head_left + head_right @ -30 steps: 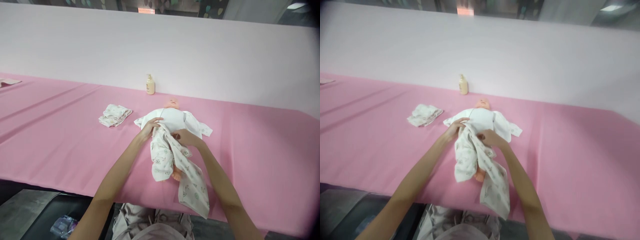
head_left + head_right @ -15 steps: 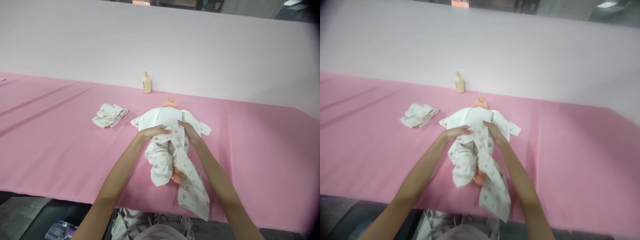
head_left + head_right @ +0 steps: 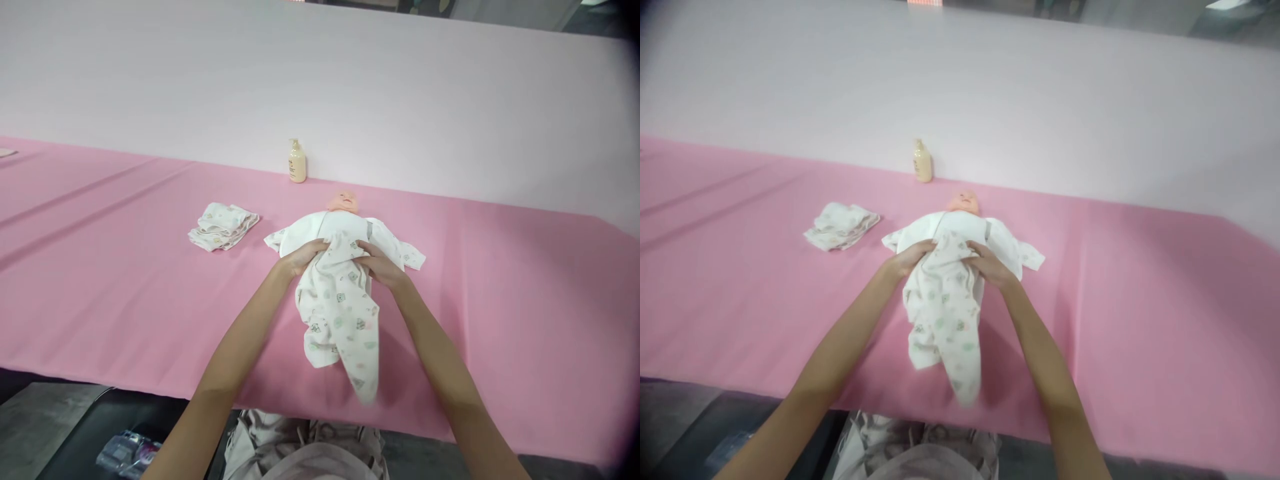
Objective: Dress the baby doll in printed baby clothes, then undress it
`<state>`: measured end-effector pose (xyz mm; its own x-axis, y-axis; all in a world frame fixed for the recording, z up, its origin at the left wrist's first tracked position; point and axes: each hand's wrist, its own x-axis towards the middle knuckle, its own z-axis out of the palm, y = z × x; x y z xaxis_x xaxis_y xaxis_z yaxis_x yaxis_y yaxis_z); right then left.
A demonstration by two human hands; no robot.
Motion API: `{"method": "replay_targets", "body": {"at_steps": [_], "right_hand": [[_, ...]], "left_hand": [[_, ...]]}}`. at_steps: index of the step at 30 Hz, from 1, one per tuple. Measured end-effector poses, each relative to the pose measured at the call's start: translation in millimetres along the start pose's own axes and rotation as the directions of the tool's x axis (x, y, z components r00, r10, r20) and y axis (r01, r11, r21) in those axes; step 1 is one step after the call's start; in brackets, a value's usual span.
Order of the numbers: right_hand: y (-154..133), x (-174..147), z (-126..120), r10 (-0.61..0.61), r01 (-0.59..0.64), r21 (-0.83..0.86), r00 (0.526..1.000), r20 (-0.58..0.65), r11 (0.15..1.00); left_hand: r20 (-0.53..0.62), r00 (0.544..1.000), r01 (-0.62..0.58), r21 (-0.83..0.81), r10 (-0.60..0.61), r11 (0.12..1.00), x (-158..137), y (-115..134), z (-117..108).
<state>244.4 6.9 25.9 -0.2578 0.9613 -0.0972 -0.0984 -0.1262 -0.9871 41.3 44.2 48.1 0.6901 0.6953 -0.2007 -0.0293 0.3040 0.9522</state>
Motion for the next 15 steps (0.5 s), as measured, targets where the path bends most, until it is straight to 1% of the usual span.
{"method": "replay_targets", "body": {"at_steps": [2, 4, 5, 6, 7, 8, 9, 10, 11, 12, 13, 15], "right_hand": [[0, 4, 5, 0.004, 0.006, 0.087, 0.993, -0.121, 0.996], [-1, 6, 8, 0.020, 0.004, 0.129, 0.982, -0.189, 0.992], [-2, 6, 8, 0.024, 0.001, 0.130, 0.982, -0.187, 0.992], [-3, 5, 8, 0.026, -0.007, 0.121, 0.987, -0.156, 0.993], [-3, 3, 6, 0.037, -0.027, 0.101, 0.995, -0.097, 0.994], [-3, 1, 4, 0.066, -0.063, 0.064, 0.997, -0.037, 0.996], [-2, -1, 0, 0.115, -0.115, 0.009, 0.993, 0.002, 0.993], [-1, -3, -3, 0.174, -0.173, -0.060, 0.985, 0.009, 0.983], [0, -5, -7, 0.221, -0.221, -0.132, 0.975, -0.014, 0.966], [1, -7, -10, 0.243, -0.248, -0.190, 0.969, -0.049, 0.950], [1, -8, -11, 0.237, -0.247, -0.222, 0.969, -0.069, 0.943], [0, -8, -10, 0.170, -0.175, -0.195, 0.984, -0.044, 0.965]], "left_hand": [[-0.006, 0.999, 0.036, 0.079, -0.036, 0.996, -2, 0, 1], [0.051, 0.996, 0.056, 0.233, -0.070, 0.971, -4, 2, 3], [0.100, 0.992, 0.044, 0.325, -0.081, 0.945, -5, 3, 3], [0.143, 0.986, 0.015, 0.408, -0.081, 0.913, -6, 4, 3], [0.168, 0.983, -0.020, 0.468, -0.067, 0.883, -6, 5, 2], [0.164, 0.986, -0.048, 0.500, -0.041, 0.865, -7, 6, 1], [0.137, 0.991, -0.066, 0.515, -0.007, 0.854, -7, 7, 0], [0.104, 0.994, -0.076, 0.512, 0.026, 0.856, -7, 7, -1], [0.083, 0.995, -0.081, 0.491, 0.046, 0.867, -7, 8, -3], [0.080, 0.995, -0.083, 0.455, 0.052, 0.886, -7, 8, -4], [0.086, 0.995, -0.083, 0.410, 0.053, 0.908, -7, 7, -6], [0.070, 0.996, -0.071, 0.323, 0.051, 0.944, -7, 4, -8]]}}
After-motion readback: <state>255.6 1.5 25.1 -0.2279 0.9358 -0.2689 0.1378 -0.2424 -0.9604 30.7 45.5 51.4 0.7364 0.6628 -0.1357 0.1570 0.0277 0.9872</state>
